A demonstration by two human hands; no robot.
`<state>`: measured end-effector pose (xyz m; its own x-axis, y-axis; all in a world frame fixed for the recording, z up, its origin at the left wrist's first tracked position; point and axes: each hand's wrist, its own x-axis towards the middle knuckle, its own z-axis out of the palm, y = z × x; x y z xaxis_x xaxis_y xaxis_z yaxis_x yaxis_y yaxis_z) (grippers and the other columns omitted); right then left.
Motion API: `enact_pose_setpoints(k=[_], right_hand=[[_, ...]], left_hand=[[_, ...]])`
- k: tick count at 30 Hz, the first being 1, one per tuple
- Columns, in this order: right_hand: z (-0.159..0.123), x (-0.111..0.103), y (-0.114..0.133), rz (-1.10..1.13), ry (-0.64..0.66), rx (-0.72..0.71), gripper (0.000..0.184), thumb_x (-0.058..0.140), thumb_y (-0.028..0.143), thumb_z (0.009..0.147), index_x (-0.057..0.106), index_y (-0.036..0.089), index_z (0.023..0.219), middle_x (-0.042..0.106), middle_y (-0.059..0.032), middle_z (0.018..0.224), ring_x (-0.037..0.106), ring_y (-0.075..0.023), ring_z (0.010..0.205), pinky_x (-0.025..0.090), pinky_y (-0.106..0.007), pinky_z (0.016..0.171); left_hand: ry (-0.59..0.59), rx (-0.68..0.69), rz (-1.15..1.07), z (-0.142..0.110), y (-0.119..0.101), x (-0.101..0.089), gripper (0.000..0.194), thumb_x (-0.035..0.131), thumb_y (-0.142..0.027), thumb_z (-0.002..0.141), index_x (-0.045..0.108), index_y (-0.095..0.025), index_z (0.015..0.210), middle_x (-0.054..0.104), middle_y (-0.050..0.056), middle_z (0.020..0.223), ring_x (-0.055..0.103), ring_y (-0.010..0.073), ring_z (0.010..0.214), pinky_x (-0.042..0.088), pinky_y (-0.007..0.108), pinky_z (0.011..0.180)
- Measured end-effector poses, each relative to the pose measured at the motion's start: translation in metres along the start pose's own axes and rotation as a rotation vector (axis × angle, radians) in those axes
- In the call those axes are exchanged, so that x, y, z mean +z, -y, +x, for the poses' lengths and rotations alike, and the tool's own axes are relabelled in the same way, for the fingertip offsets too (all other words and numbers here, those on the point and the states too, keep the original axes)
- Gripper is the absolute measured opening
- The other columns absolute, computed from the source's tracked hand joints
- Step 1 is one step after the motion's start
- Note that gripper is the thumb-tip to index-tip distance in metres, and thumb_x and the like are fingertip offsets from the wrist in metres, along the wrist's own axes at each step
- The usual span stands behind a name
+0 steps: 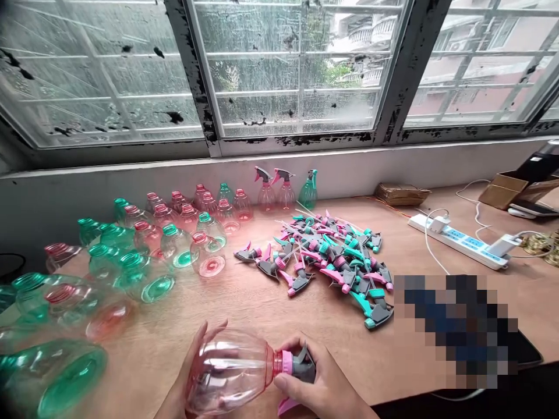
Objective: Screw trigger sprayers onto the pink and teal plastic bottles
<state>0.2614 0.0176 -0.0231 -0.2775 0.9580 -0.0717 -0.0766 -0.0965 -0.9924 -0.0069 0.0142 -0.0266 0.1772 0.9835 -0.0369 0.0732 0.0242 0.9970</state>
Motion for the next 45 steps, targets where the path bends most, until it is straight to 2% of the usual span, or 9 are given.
enact_pose_setpoints(k=[3, 7, 15, 18, 21, 26, 33, 38, 45], right_hand=[[-0.001, -0.001, -0.001, -0.017, 0.016, 0.015, 0.040, 0.084, 0.051, 0.079, 0.068, 0.021, 0.100, 0.070, -0.0034, 0.085, 0.064, -0.0226, 0.075, 0.056, -0.031, 0.066], [0.000, 0.002, 0.003, -0.007, 0.010, 0.007, 0.039, 0.085, 0.051, 0.078, 0.068, 0.022, 0.097, 0.069, -0.0024, 0.082, 0.063, -0.0218, 0.073, 0.056, -0.030, 0.064], [0.001, 0.004, 0.005, 0.075, -0.065, 0.003, 0.040, 0.085, 0.050, 0.079, 0.067, 0.019, 0.096, 0.067, 0.0006, 0.073, 0.058, -0.0168, 0.064, 0.048, -0.027, 0.060], [-0.001, 0.003, 0.004, 0.089, -0.053, 0.000, 0.039, 0.085, 0.048, 0.080, 0.067, 0.018, 0.097, 0.068, 0.0005, 0.075, 0.061, -0.0174, 0.066, 0.051, -0.029, 0.063], [-0.003, 0.002, 0.003, 0.067, -0.032, 0.007, 0.039, 0.086, 0.047, 0.080, 0.068, 0.018, 0.099, 0.068, -0.0001, 0.079, 0.062, -0.0187, 0.070, 0.054, -0.031, 0.067], [-0.004, 0.001, 0.003, 0.009, -0.042, 0.000, 0.039, 0.085, 0.047, 0.080, 0.068, 0.018, 0.100, 0.070, 0.0000, 0.076, 0.063, -0.0184, 0.068, 0.054, -0.030, 0.064], [-0.007, -0.001, 0.006, -0.040, -0.065, 0.008, 0.040, 0.083, 0.049, 0.083, 0.066, 0.018, 0.103, 0.071, 0.0002, 0.073, 0.068, -0.0192, 0.066, 0.057, -0.032, 0.063], [-0.008, -0.002, 0.005, -0.013, -0.049, 0.019, 0.040, 0.083, 0.048, 0.083, 0.066, 0.018, 0.104, 0.072, -0.0007, 0.074, 0.069, -0.0200, 0.068, 0.059, -0.031, 0.062], [-0.008, -0.002, 0.004, 0.015, -0.054, 0.069, 0.040, 0.085, 0.047, 0.082, 0.066, 0.019, 0.103, 0.073, -0.0005, 0.073, 0.071, -0.0189, 0.065, 0.063, -0.030, 0.058]], left_hand=[[0.011, -0.028, 0.008, 0.001, 0.000, -0.002, 0.092, 0.073, -0.057, 0.086, 0.019, -0.054, 0.160, 0.030, 0.000, 0.171, 0.064, 0.0428, 0.126, 0.063, 0.051, 0.092], [0.087, 0.072, 0.070, -0.001, -0.008, -0.008, 0.113, 0.089, -0.052, 0.071, 0.019, -0.051, 0.160, 0.030, -0.001, 0.171, 0.056, 0.0473, 0.135, 0.054, 0.056, 0.107], [0.099, 0.081, 0.095, 0.005, -0.008, -0.007, 0.092, 0.077, -0.041, 0.090, 0.020, -0.049, 0.161, 0.034, 0.000, 0.170, 0.035, 0.0361, 0.154, 0.033, 0.049, 0.125], [0.107, 0.078, 0.094, 0.003, -0.007, -0.005, 0.101, 0.081, -0.038, 0.087, 0.014, -0.049, 0.162, 0.033, 0.001, 0.170, 0.030, 0.0346, 0.156, 0.024, 0.050, 0.128], [0.136, 0.049, 0.082, -0.001, -0.011, -0.007, 0.114, 0.087, -0.038, 0.080, 0.009, -0.045, 0.164, 0.028, 0.003, 0.172, 0.032, 0.0372, 0.154, 0.027, 0.050, 0.128], [0.178, 0.031, 0.143, -0.003, -0.019, -0.007, 0.100, 0.081, -0.040, 0.086, 0.018, -0.039, 0.164, 0.021, 0.004, 0.173, 0.035, 0.0360, 0.152, 0.028, 0.049, 0.127], [0.200, 0.060, 0.216, -0.004, -0.021, -0.003, 0.106, 0.077, -0.034, 0.090, 0.003, -0.039, 0.165, 0.021, 0.006, 0.173, 0.021, 0.0333, 0.159, 0.017, 0.053, 0.130], [0.210, 0.058, 0.199, -0.007, -0.018, -0.003, 0.117, 0.084, -0.035, 0.084, -0.002, -0.044, 0.163, 0.014, 0.003, 0.175, 0.019, 0.0340, 0.159, 0.021, 0.051, 0.130], [0.237, 0.081, 0.255, -0.006, -0.017, -0.006, 0.097, 0.073, -0.039, 0.094, 0.003, -0.049, 0.161, 0.016, -0.001, 0.175, 0.019, 0.0322, 0.159, 0.017, 0.053, 0.130]])
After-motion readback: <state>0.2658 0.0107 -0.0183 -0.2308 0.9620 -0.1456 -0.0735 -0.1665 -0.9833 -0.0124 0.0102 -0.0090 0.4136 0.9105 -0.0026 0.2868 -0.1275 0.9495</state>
